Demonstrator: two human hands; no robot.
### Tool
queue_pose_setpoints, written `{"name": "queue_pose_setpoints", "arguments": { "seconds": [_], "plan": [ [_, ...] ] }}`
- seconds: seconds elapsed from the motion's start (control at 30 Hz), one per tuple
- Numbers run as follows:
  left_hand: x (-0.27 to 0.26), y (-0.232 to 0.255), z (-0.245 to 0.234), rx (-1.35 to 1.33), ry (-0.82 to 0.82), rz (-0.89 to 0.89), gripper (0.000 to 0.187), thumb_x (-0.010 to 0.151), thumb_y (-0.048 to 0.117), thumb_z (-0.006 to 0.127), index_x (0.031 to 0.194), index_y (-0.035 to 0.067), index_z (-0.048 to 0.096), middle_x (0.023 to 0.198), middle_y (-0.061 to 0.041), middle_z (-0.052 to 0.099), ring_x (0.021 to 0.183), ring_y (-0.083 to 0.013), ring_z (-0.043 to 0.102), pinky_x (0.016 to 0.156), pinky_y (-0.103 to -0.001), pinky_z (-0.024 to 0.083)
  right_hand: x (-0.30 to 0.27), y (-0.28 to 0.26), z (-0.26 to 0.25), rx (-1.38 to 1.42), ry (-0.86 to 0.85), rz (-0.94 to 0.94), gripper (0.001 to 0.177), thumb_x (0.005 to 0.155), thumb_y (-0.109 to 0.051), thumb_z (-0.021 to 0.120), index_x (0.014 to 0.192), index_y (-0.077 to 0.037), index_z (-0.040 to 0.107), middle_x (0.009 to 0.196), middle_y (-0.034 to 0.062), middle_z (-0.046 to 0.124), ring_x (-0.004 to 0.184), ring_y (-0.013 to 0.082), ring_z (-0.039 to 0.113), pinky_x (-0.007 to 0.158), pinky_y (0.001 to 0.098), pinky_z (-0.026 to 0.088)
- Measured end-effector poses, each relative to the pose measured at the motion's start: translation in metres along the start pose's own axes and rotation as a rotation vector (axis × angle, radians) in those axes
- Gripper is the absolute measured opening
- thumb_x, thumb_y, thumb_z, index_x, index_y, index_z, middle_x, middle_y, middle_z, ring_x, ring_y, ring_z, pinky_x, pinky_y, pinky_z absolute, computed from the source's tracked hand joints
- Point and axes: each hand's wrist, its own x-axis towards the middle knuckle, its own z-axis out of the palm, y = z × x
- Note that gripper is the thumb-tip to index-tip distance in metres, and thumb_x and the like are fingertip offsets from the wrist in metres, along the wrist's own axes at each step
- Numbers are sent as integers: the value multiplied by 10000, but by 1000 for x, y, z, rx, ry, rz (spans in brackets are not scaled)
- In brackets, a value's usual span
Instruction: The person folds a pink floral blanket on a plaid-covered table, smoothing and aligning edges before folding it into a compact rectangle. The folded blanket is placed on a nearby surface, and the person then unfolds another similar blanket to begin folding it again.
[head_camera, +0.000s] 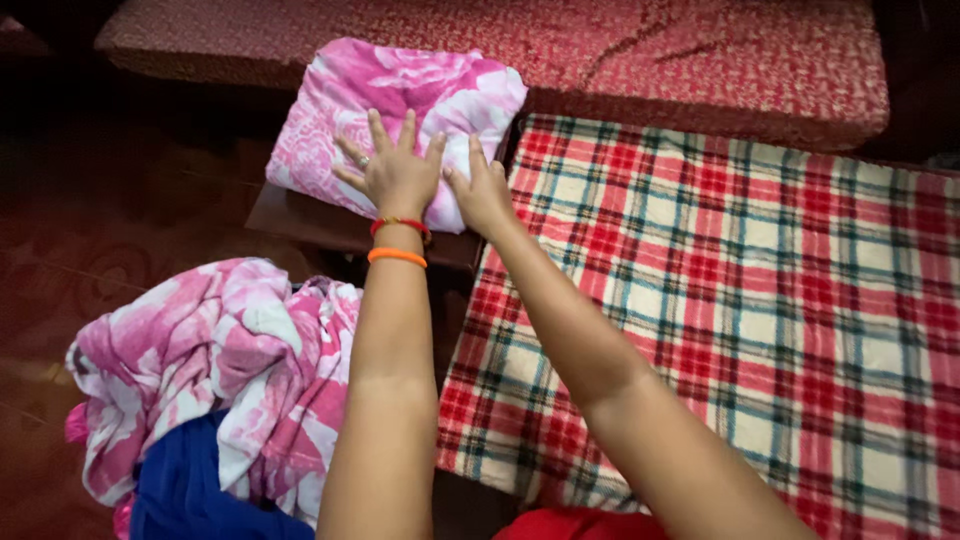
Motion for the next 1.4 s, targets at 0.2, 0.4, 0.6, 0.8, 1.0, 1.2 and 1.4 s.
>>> {"name": "queue_pose_setpoints", "arguments": {
  "seconds": [0.2, 0.4, 0.6, 0.8, 1.0, 1.2, 1.4],
  "plan": [
    [-18, 10, 13, -174, 96, 54, 659, 914, 611, 592, 1452, 234, 561, 1633, -82, 308, 1519, -459, 72, 1138, -749, 12, -30, 34, -52, 279, -105, 35, 749, 931, -358, 717, 1561, -71, 431, 1098, 148, 666, 873, 239, 653, 760, 376, 573],
    [-161, 71, 23, -1275, -156, 643, 153, 1016, 92, 690, 1141, 5, 676, 1106, -85, 721, 1036, -153, 708, 945, -306, 568, -115, 69, -151, 530, -232, 276, 501, 990, -277, 642, 1434, -86, 510, 1133, 13, 673, 721, 76, 635, 572, 236, 512],
    [-320, 114, -1, -1618, -1091, 1380, 318, 935, 344, 745, 1142, 105, 714, 1082, -9, 718, 992, -153, 684, 876, -281, 540, -176, 106, -221, 456, -157, 493, 427, 993, -244, 651, 1386, -86, 599, 1043, -10, 703, 752, 61, 634, 625, 234, 544],
    [-419, 154, -10, -1567, -1934, 982, 421, 1109, 433, 464, 1256, 79, 639, 1051, 57, 655, 881, -42, 689, 868, -245, 542, -196, 124, -235, 584, -136, 458, 401, 1024, -225, 653, 1374, -49, 569, 982, 18, 664, 742, 75, 608, 636, 249, 541],
    [-407, 147, -4, -1813, -1137, 1838, 361, 1052, 256, 538, 743, 72, 514, 710, -80, 511, 662, -218, 556, 744, -343, 415, -200, 124, -234, 535, -107, 524, 363, 1009, -198, 644, 1331, -36, 605, 939, 10, 655, 699, 65, 623, 579, 246, 554],
    [-393, 159, -47, -2026, -785, 1498, 263, 1041, 173, 542, 793, 120, 612, 729, 9, 572, 753, -192, 623, 1017, -522, 397, -205, 141, -225, 453, -77, 482, 322, 1020, -181, 649, 1303, -29, 622, 879, 1, 650, 677, 67, 628, 566, 247, 541],
    [-311, 123, -40, -1146, -174, 1215, 124, 1026, 66, 627, 1009, 123, 736, 1081, -26, 727, 1131, -238, 694, 1019, -368, 513, -205, 180, -215, 360, -70, 228, 280, 1052, -132, 677, 1308, -22, 649, 903, 15, 682, 747, 64, 625, 639, 226, 537]
  ]
}}
